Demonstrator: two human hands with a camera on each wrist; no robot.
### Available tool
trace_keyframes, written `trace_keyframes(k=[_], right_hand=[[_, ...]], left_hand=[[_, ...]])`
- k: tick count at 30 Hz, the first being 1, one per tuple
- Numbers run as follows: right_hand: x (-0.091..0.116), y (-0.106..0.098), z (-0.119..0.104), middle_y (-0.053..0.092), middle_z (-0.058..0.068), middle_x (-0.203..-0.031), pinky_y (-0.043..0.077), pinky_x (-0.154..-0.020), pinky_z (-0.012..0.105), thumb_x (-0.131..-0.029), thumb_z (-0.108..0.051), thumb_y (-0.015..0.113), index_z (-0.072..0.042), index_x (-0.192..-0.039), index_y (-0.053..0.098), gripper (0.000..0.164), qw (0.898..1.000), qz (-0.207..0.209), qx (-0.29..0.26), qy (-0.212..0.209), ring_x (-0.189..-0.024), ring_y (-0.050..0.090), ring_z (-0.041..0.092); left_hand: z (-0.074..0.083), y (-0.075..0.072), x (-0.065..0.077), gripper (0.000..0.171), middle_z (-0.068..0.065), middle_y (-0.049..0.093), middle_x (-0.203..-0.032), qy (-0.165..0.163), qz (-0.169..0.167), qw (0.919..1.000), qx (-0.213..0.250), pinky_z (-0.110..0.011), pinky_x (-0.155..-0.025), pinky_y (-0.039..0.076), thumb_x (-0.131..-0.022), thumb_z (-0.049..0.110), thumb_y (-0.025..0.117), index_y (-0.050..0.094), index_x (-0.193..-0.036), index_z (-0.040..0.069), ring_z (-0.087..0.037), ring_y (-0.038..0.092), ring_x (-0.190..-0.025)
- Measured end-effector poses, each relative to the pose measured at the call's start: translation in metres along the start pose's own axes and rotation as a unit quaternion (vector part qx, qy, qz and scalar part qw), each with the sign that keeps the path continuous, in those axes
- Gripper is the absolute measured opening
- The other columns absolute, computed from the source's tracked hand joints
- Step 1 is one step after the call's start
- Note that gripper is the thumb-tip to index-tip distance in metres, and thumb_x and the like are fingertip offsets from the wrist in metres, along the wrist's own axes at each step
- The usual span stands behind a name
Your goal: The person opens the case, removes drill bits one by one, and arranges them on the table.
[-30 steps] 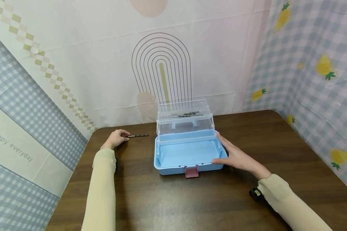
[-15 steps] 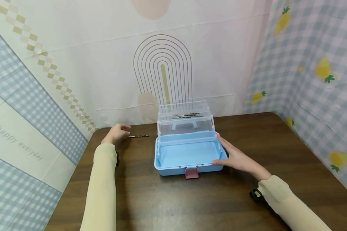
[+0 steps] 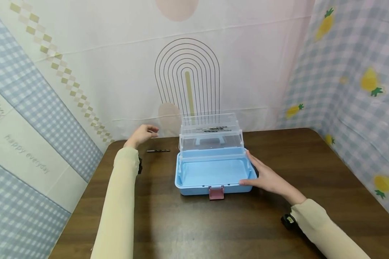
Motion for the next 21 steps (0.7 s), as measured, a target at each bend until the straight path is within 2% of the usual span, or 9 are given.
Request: trace_keyframes(k=[6,13,21], right_hand=[[0.000,0.000,0.000,0.007,0.022,-0.167,0.027,-0.109,0.071,-0.083,-0.054,0.079,-0.024,-0.163,-0.002,0.118,1.000,0.000,0.000,-0.001,-0.147,0.019,0.048],[-0.001,0.000,0.000,0.006,0.021,-0.167,0.027,-0.109,0.071,-0.083,-0.055,0.078,-0.021,-0.164,-0.001,0.118,1.000,0.000,-0.002,-0.003,-0.148,0.019,0.048],[0.000,0.001,0.000,0.005,0.020,-0.167,0.027,-0.110,0.070,-0.083,-0.055,0.078,-0.021,-0.163,-0.002,0.118,1.000,-0.003,-0.003,-0.003,-0.148,0.017,0.048]], left_hand=[[0.028,0.002,-0.008,0.044,-0.020,0.059,-0.135,0.021,0.005,0.9996,0.017,-0.051,-0.105,0.044,-0.101,0.021,0.064,0.058,-0.137,-0.002,-0.037,0.055,-0.125],[0.057,0.006,-0.021,0.042,-0.019,0.061,-0.134,0.059,0.006,0.9979,0.027,-0.050,-0.106,0.043,-0.100,0.019,0.064,0.058,-0.136,-0.003,-0.034,0.056,-0.124],[0.091,0.016,-0.029,0.040,-0.016,0.062,-0.131,0.101,-0.005,0.9937,0.048,-0.046,-0.102,0.048,-0.099,0.017,0.066,0.061,-0.134,-0.001,-0.030,0.059,-0.119]])
Point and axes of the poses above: each hand's wrist, its own x-axis away from the middle knuckle, its own y-axis out of the palm, z = x × y, the point moved 4 cm from there along -x, towards the middle knuckle
